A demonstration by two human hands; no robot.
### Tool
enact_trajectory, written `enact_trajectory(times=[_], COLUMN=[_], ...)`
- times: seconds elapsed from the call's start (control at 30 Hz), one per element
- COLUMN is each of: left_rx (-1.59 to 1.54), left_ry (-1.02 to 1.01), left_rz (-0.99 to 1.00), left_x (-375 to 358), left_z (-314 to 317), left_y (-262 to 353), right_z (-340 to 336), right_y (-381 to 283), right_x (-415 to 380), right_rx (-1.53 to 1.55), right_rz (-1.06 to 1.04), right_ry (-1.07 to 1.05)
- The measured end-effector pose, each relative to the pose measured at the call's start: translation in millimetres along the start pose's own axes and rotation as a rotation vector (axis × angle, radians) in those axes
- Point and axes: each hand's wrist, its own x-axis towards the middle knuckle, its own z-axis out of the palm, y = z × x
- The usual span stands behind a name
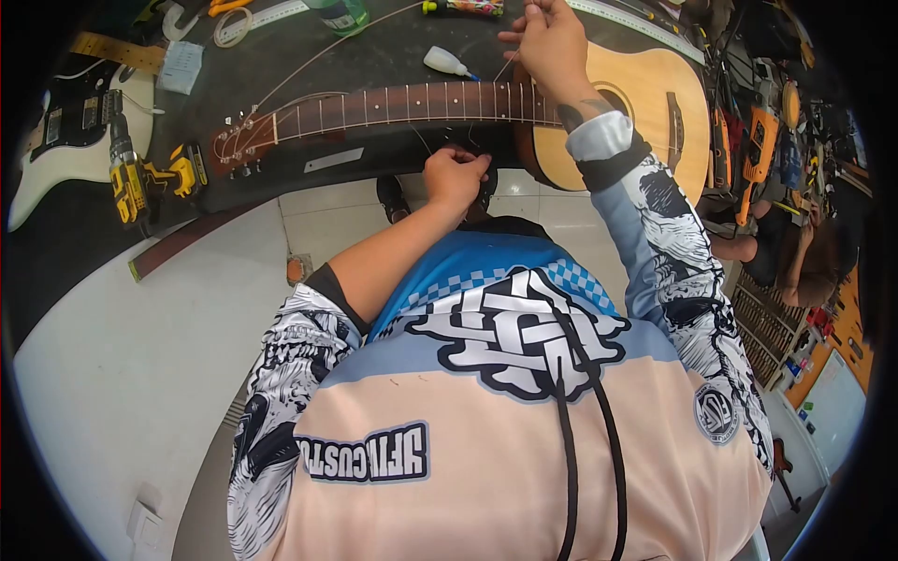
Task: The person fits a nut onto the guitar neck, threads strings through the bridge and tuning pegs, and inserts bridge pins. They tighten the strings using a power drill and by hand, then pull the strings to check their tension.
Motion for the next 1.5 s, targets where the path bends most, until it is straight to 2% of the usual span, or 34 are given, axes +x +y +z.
enact_trajectory(times=[0.13, 0.23, 0.43, 0.63, 0.73, 0.9, 0.97, 1.13, 1.33, 1.5], left_rx=[-0.065, -0.168, -0.253, -0.269, -0.416, -0.411, -0.416, -0.528, -0.450, -0.346], left_ry=[0.015, 0.019, 0.003, -0.026, -0.096, -0.151, -0.075, -0.046, -0.129, -0.074], left_rz=[-0.027, 0.039, -0.003, -0.075, -0.121, -0.180, -0.160, -0.151, -0.124, -0.069], left_x=[11.5, 16.1, 11.3, 1.8, 13.5, 27.4, 21.1, 19.3, 14.9, 10.1], left_z=[3.9, 4.2, -0.2, -1.5, -1.1, 1.5, 6.3, 6.4, 0.7, 0.8], left_y=[-10.1, -14.3, -10.7, -0.8, -18.5, -45.2, -42.8, -37.9, -29.8, -27.3], right_z=[1.5, 1.4, -4.8, -9.9, -15.3, -21.8, -20.9, -27.7, -32.1, -28.7], right_y=[-0.4, 3.6, 20.2, 22.6, 27.1, 26.0, 25.0, 12.8, 7.2, -0.5], right_x=[-0.5, 1.4, -13.1, -22.2, -23.1, -34.1, -41.9, -50.8, -48.0, -54.2], right_rx=[-0.002, -0.014, -0.162, -0.279, -0.361, -0.350, -0.291, -0.290, -0.363, -0.453], right_rz=[0.014, -0.046, -0.396, -0.593, -0.703, -0.635, -0.518, -0.481, -0.530, -0.626], right_ry=[0.006, -0.014, -0.109, -0.170, -0.177, -0.218, -0.174, -0.137, -0.155, -0.155])
